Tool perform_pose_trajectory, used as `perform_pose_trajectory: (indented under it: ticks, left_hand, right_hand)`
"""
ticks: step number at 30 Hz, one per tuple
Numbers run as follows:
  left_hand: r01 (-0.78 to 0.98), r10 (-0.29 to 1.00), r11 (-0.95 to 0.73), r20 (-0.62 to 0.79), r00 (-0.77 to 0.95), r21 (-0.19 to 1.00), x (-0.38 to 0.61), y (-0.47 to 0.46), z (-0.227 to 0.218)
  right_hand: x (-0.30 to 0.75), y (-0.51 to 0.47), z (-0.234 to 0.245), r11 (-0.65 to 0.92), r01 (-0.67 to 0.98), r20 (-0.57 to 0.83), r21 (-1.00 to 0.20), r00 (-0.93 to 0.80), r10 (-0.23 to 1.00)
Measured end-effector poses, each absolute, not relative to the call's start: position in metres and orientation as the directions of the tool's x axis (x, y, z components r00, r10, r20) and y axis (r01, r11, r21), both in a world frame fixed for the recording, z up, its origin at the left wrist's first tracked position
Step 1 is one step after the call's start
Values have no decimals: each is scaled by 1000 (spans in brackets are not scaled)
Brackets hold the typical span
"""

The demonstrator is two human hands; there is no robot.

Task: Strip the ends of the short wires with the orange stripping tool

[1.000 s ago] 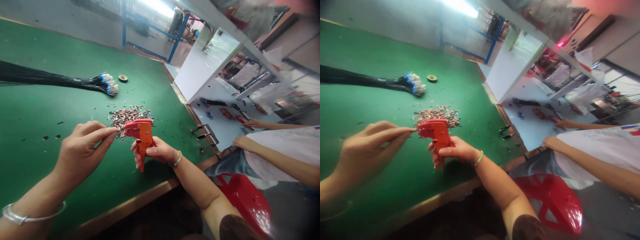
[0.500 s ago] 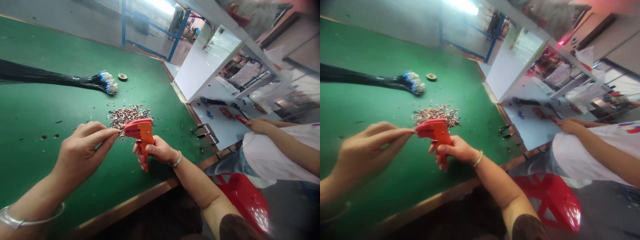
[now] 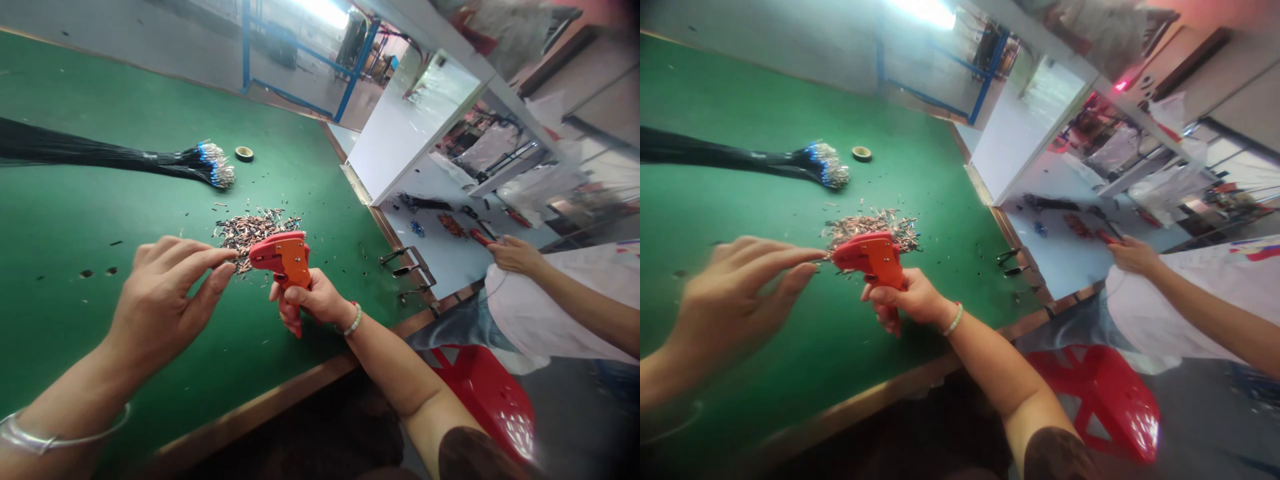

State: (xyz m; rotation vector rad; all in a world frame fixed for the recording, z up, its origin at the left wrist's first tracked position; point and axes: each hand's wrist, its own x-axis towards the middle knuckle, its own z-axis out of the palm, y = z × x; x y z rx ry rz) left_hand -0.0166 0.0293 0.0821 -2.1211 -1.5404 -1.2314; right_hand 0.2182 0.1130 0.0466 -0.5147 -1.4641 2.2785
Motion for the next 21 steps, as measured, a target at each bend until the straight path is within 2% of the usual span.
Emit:
perform_pose_trajectory:
  ticks: [7, 13, 21]
  left_hand:
    - [868, 634, -444, 763, 129, 222, -12, 29, 84]
    - [870, 630, -436, 769, 111, 231, -14, 30, 85]
    - [911, 618, -345, 785, 39, 226, -17, 27, 82]
  right_hand:
    - [214, 107, 55, -378, -137, -107, -915, -824, 556]
    - [217, 116, 49, -390, -118, -82, -913, -884, 460]
    - [227, 128, 53, -477, -158, -66, -865, -906, 419]
